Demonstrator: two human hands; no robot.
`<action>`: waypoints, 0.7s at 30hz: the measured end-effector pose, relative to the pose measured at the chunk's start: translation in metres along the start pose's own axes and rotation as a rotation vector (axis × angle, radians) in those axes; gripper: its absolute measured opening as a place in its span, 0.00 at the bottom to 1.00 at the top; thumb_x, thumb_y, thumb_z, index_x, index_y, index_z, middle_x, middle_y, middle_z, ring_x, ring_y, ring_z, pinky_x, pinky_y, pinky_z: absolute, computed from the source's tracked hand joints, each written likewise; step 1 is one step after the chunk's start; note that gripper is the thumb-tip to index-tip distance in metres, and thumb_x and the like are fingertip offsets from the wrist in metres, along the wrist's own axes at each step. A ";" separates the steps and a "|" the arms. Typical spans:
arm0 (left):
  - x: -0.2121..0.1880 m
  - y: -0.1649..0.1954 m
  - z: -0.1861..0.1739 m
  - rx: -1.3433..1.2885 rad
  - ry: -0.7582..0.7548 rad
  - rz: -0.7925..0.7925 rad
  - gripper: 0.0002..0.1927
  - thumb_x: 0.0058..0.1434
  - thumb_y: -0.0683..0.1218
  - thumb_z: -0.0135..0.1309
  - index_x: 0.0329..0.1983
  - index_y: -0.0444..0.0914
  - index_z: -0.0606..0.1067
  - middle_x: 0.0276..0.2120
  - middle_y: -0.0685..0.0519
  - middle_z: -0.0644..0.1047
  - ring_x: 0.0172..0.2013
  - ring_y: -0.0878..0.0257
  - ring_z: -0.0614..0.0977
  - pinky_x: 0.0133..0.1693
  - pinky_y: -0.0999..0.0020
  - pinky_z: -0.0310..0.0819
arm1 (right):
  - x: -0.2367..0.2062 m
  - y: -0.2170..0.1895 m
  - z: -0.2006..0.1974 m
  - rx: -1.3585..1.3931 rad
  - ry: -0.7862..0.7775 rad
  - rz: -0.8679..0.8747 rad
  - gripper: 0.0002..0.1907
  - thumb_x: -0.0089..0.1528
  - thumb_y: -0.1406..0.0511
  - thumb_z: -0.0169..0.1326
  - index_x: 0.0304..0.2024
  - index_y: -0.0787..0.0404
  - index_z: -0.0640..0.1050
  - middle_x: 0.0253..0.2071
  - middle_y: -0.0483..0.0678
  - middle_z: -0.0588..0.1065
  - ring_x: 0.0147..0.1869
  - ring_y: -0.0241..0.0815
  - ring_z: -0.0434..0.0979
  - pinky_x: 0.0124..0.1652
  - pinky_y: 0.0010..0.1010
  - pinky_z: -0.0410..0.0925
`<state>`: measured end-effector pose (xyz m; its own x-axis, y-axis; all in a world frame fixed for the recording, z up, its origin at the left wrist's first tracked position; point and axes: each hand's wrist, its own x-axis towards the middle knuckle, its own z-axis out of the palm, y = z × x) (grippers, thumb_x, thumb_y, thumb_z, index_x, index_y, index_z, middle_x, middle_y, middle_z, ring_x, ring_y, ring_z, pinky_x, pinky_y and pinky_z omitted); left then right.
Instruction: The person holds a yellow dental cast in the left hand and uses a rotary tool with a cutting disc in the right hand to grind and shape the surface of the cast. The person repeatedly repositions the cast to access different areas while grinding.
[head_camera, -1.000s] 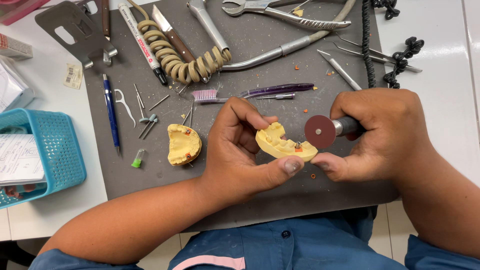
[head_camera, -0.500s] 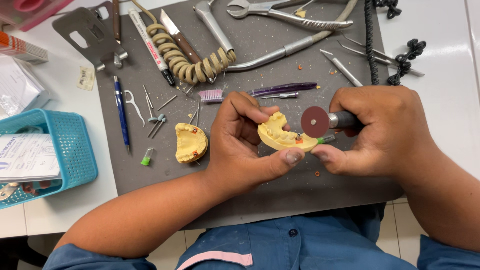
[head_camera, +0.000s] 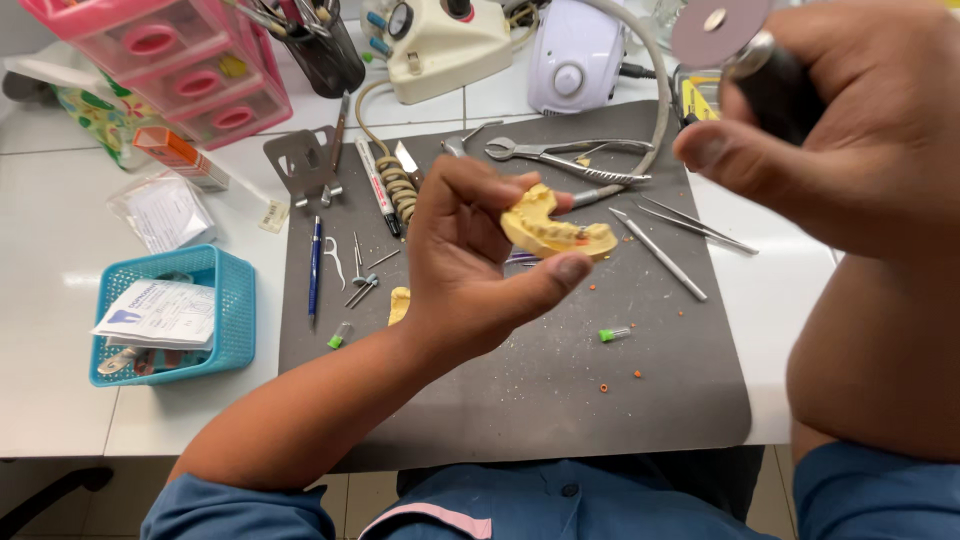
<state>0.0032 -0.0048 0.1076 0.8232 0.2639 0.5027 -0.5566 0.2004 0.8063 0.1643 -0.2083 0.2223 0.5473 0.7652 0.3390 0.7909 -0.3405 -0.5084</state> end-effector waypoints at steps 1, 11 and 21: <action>0.005 0.006 0.005 0.043 -0.040 0.059 0.26 0.63 0.36 0.69 0.53 0.37 0.62 0.50 0.51 0.69 0.54 0.63 0.77 0.62 0.66 0.78 | -0.003 -0.001 -0.006 0.034 0.021 -0.031 0.19 0.60 0.57 0.62 0.27 0.63 0.72 0.19 0.47 0.66 0.19 0.35 0.64 0.22 0.27 0.56; 0.002 0.036 0.016 0.256 -0.110 0.280 0.31 0.58 0.38 0.74 0.53 0.39 0.63 0.46 0.55 0.67 0.44 0.73 0.73 0.58 0.66 0.79 | -0.029 -0.024 -0.011 -0.110 -0.054 -0.110 0.34 0.30 0.48 0.75 0.25 0.63 0.75 0.17 0.45 0.68 0.19 0.37 0.66 0.19 0.28 0.59; 0.002 0.025 0.006 0.212 -0.096 0.166 0.30 0.55 0.39 0.74 0.49 0.36 0.64 0.48 0.53 0.68 0.48 0.70 0.78 0.60 0.62 0.80 | -0.012 -0.040 0.008 -0.196 -0.148 0.055 0.37 0.28 0.42 0.79 0.22 0.59 0.76 0.13 0.47 0.67 0.18 0.39 0.69 0.21 0.33 0.62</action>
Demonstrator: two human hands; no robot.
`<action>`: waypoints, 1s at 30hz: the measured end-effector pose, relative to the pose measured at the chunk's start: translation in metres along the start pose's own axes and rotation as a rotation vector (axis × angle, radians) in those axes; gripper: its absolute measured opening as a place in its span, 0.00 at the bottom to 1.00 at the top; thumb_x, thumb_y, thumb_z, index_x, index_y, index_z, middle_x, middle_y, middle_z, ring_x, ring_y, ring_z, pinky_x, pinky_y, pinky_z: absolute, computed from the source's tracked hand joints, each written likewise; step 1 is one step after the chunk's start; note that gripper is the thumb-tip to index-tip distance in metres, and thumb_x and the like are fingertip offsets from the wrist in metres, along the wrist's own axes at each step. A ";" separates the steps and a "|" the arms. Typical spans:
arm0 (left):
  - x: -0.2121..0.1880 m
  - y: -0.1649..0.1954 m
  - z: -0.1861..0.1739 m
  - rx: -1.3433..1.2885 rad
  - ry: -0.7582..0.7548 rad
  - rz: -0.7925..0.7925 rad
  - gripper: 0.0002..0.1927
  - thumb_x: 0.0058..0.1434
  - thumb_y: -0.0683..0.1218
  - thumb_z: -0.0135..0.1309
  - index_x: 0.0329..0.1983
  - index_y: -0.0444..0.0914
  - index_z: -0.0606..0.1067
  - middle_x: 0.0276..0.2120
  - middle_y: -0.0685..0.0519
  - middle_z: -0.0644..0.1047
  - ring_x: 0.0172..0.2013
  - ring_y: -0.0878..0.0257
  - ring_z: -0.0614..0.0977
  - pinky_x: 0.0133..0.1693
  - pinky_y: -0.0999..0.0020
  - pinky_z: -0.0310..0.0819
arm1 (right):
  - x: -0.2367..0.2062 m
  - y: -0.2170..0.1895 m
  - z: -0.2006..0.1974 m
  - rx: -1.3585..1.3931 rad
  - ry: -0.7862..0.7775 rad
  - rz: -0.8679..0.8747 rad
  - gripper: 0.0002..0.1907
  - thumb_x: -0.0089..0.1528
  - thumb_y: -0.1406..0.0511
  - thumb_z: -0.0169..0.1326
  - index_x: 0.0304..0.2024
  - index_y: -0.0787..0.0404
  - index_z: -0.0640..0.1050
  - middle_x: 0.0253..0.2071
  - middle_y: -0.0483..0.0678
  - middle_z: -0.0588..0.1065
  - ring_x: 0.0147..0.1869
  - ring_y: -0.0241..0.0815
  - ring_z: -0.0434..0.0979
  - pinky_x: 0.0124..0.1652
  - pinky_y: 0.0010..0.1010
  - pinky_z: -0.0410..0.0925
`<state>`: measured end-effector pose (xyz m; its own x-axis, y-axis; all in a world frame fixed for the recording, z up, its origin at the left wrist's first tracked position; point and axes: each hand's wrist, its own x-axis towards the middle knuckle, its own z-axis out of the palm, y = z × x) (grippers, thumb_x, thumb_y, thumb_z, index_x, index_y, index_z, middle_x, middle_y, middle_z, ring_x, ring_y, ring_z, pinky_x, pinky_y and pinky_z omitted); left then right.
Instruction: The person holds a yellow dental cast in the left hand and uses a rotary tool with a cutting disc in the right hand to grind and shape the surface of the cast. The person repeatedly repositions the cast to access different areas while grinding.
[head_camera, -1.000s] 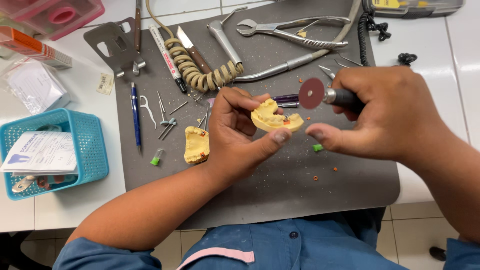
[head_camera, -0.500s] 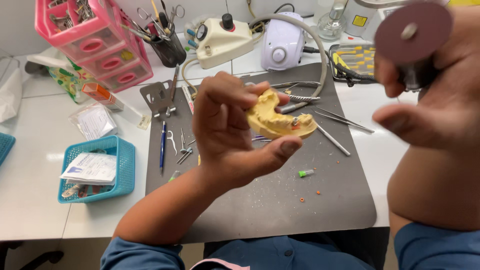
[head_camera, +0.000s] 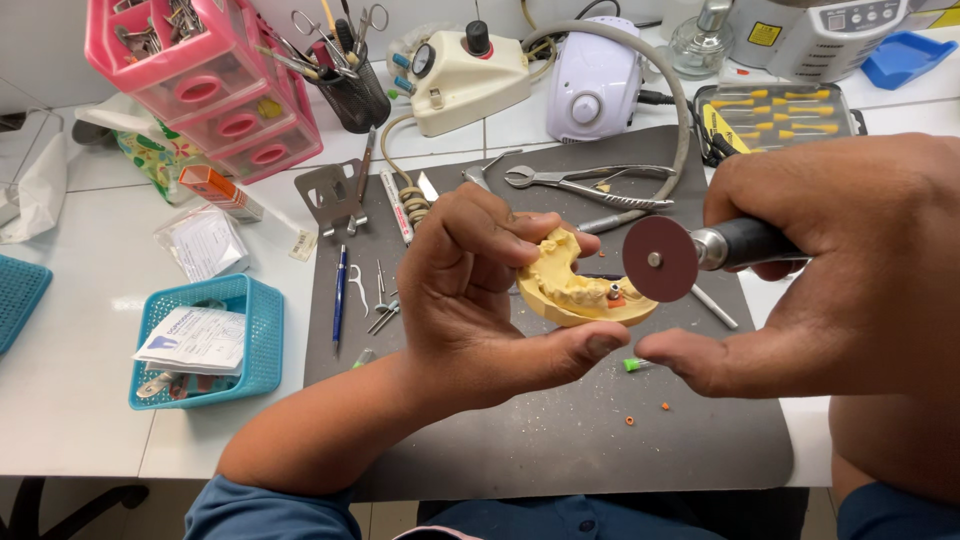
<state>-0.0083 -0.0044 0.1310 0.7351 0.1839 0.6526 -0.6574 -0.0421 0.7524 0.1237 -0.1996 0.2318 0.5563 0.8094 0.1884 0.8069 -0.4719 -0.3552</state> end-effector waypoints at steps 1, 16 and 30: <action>0.000 -0.001 0.000 0.012 -0.002 0.003 0.30 0.55 0.40 0.74 0.48 0.36 0.64 0.47 0.53 0.69 0.48 0.70 0.78 0.59 0.62 0.81 | 0.001 0.002 0.001 0.000 -0.009 0.017 0.37 0.29 0.42 0.79 0.21 0.59 0.76 0.13 0.47 0.66 0.18 0.38 0.69 0.21 0.33 0.62; 0.002 -0.005 0.000 0.027 -0.004 -0.007 0.30 0.55 0.41 0.75 0.47 0.37 0.63 0.47 0.53 0.69 0.48 0.69 0.78 0.59 0.63 0.81 | 0.011 -0.003 0.004 -0.025 -0.021 0.027 0.36 0.31 0.44 0.83 0.15 0.60 0.74 0.08 0.49 0.65 0.13 0.40 0.67 0.17 0.35 0.59; -0.068 -0.063 -0.014 -0.243 0.115 -0.375 0.24 0.62 0.35 0.67 0.49 0.38 0.62 0.48 0.51 0.68 0.58 0.57 0.80 0.63 0.59 0.78 | -0.006 0.030 0.113 0.015 0.009 0.089 0.35 0.38 0.39 0.69 0.16 0.60 0.71 0.14 0.45 0.71 0.17 0.44 0.72 0.21 0.35 0.65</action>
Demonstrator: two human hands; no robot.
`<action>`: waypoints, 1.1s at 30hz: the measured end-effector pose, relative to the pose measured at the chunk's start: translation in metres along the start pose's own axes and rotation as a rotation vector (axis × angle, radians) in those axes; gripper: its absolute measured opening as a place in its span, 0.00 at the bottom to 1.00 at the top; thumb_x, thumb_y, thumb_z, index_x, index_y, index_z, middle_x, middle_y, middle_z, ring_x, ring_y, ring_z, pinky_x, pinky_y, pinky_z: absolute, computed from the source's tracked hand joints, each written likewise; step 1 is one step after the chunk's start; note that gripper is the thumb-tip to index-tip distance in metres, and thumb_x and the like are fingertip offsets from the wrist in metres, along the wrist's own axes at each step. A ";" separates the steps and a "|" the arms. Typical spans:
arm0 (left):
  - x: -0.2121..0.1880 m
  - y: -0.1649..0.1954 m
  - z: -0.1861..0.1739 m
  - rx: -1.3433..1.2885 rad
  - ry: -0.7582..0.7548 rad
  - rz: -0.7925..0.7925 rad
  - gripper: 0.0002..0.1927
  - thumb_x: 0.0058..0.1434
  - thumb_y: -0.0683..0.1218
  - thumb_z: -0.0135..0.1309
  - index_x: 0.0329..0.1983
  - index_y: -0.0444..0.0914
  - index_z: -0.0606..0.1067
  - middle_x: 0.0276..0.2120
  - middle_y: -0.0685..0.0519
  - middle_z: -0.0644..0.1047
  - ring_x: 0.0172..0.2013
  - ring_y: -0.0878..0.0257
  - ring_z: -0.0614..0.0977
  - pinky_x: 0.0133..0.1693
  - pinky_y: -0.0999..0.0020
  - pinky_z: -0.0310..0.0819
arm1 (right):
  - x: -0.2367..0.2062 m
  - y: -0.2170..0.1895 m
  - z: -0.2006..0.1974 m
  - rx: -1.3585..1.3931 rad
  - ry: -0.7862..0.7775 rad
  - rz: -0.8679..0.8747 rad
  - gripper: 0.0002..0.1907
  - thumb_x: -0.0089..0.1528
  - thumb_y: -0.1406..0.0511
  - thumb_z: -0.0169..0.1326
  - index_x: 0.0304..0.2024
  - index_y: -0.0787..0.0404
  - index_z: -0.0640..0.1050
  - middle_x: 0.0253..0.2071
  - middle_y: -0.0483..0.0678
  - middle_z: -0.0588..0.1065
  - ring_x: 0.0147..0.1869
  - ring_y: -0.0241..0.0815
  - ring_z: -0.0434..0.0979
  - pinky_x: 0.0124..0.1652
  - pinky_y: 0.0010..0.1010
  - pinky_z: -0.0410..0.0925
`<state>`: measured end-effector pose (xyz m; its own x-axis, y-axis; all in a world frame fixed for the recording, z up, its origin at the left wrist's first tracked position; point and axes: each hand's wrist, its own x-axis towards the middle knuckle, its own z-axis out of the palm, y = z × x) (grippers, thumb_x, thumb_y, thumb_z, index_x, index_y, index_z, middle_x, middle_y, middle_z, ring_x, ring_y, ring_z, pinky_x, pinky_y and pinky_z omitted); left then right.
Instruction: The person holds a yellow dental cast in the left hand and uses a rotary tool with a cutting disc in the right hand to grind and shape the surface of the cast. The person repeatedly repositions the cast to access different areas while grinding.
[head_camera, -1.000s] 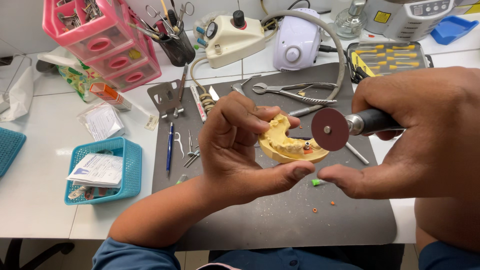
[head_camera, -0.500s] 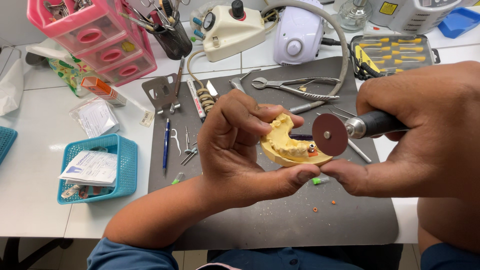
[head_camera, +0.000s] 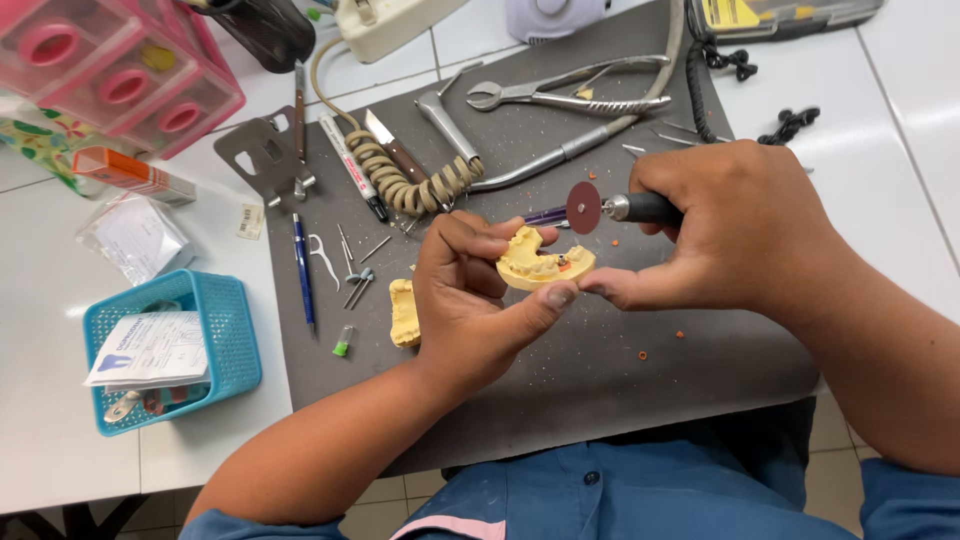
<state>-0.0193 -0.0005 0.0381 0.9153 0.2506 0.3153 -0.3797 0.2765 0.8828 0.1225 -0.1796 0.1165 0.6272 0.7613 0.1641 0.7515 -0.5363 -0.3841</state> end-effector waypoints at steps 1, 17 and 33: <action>-0.002 -0.006 -0.003 0.004 0.003 -0.001 0.24 0.63 0.34 0.67 0.48 0.37 0.62 0.47 0.51 0.68 0.57 0.57 0.80 0.62 0.59 0.78 | -0.002 0.005 0.008 0.006 0.009 -0.001 0.34 0.38 0.40 0.69 0.16 0.60 0.71 0.15 0.44 0.71 0.17 0.43 0.73 0.22 0.35 0.65; 0.000 -0.025 -0.020 0.114 -0.053 0.062 0.28 0.57 0.34 0.71 0.49 0.38 0.64 0.45 0.55 0.64 0.50 0.69 0.73 0.67 0.64 0.75 | -0.007 0.021 0.034 0.053 -0.004 -0.111 0.32 0.38 0.42 0.71 0.23 0.61 0.77 0.14 0.45 0.70 0.17 0.43 0.71 0.21 0.32 0.62; 0.003 -0.021 -0.023 0.170 -0.111 0.089 0.30 0.54 0.36 0.72 0.49 0.39 0.63 0.46 0.55 0.65 0.49 0.70 0.73 0.64 0.67 0.77 | -0.007 0.026 0.035 0.058 -0.004 -0.198 0.34 0.36 0.40 0.70 0.18 0.63 0.76 0.12 0.49 0.66 0.15 0.48 0.67 0.19 0.36 0.58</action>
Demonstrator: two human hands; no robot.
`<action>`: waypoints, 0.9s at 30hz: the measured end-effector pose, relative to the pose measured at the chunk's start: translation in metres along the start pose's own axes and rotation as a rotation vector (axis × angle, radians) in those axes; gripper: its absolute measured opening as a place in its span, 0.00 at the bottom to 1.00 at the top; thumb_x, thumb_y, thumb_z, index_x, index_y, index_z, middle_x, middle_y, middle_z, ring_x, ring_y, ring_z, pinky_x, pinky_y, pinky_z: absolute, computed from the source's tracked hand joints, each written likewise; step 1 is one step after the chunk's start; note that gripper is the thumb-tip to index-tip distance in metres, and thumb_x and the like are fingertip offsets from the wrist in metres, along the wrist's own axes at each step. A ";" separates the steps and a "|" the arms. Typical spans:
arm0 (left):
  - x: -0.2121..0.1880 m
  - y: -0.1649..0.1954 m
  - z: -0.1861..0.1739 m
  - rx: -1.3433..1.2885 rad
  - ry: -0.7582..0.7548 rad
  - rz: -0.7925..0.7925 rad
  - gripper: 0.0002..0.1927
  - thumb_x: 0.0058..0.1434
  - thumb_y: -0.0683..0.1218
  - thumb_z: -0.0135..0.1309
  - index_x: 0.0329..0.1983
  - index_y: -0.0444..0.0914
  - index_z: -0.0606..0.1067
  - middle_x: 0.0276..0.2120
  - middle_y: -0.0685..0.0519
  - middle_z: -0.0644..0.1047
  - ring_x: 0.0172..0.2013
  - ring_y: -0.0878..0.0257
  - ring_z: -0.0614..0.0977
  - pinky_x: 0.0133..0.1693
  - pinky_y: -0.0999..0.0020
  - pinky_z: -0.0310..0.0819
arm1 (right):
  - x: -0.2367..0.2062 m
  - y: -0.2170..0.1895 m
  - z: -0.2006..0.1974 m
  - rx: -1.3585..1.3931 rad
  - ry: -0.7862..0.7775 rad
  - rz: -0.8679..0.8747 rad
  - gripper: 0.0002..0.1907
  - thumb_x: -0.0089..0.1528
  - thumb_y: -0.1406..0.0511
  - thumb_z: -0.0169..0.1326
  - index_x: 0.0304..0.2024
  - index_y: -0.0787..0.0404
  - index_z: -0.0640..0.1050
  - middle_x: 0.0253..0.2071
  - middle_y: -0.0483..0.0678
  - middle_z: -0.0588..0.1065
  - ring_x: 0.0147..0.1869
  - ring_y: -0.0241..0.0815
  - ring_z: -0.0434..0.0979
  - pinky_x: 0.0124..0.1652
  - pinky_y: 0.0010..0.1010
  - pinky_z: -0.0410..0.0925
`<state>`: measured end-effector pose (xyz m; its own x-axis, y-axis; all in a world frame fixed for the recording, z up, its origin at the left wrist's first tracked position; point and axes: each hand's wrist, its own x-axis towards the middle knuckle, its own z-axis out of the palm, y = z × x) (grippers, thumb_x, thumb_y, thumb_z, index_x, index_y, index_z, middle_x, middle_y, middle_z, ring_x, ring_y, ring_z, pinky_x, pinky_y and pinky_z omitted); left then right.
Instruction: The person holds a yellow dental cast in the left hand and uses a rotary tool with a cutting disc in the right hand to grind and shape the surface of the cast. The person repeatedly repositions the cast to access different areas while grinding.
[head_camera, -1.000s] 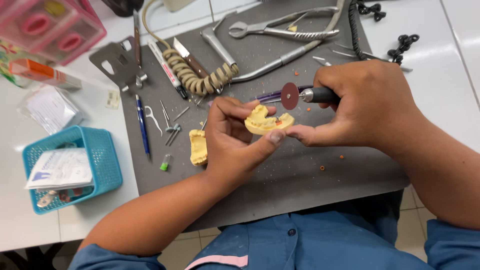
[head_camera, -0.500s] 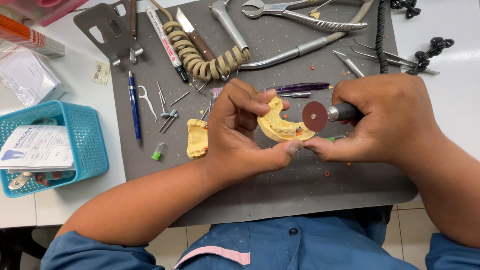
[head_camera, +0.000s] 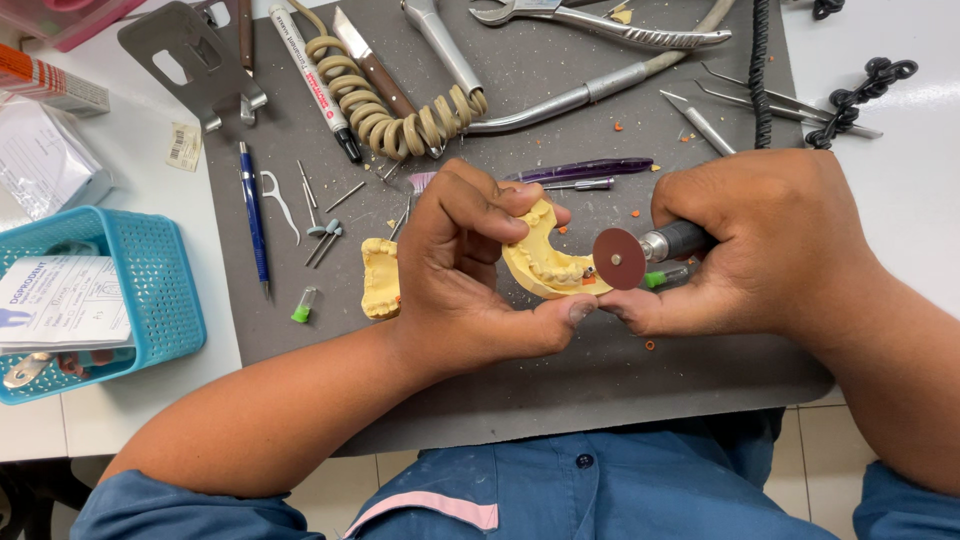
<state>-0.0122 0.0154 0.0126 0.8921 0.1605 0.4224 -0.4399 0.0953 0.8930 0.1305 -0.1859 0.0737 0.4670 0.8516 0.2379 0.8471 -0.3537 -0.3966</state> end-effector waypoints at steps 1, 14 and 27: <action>0.000 0.000 0.000 0.002 -0.003 0.004 0.30 0.54 0.36 0.73 0.49 0.39 0.63 0.47 0.55 0.65 0.49 0.70 0.73 0.64 0.67 0.78 | 0.000 0.000 0.000 -0.004 -0.001 -0.001 0.34 0.35 0.40 0.70 0.18 0.63 0.76 0.11 0.49 0.65 0.15 0.48 0.67 0.18 0.35 0.58; 0.002 0.002 -0.002 0.042 -0.022 0.046 0.30 0.54 0.35 0.73 0.50 0.38 0.63 0.49 0.54 0.65 0.49 0.70 0.73 0.64 0.66 0.80 | -0.001 0.003 0.003 0.032 -0.027 -0.016 0.33 0.36 0.42 0.69 0.17 0.62 0.74 0.12 0.48 0.65 0.16 0.48 0.66 0.19 0.36 0.57; 0.001 0.001 -0.003 0.032 -0.031 0.036 0.30 0.55 0.36 0.73 0.50 0.39 0.64 0.50 0.54 0.66 0.49 0.72 0.74 0.66 0.66 0.80 | -0.001 0.002 0.004 0.037 -0.041 0.006 0.33 0.36 0.41 0.69 0.15 0.62 0.73 0.11 0.47 0.64 0.15 0.46 0.66 0.18 0.35 0.57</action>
<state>-0.0120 0.0185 0.0131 0.8788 0.1330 0.4583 -0.4686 0.0588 0.8815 0.1308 -0.1859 0.0692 0.4607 0.8650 0.1989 0.8339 -0.3452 -0.4306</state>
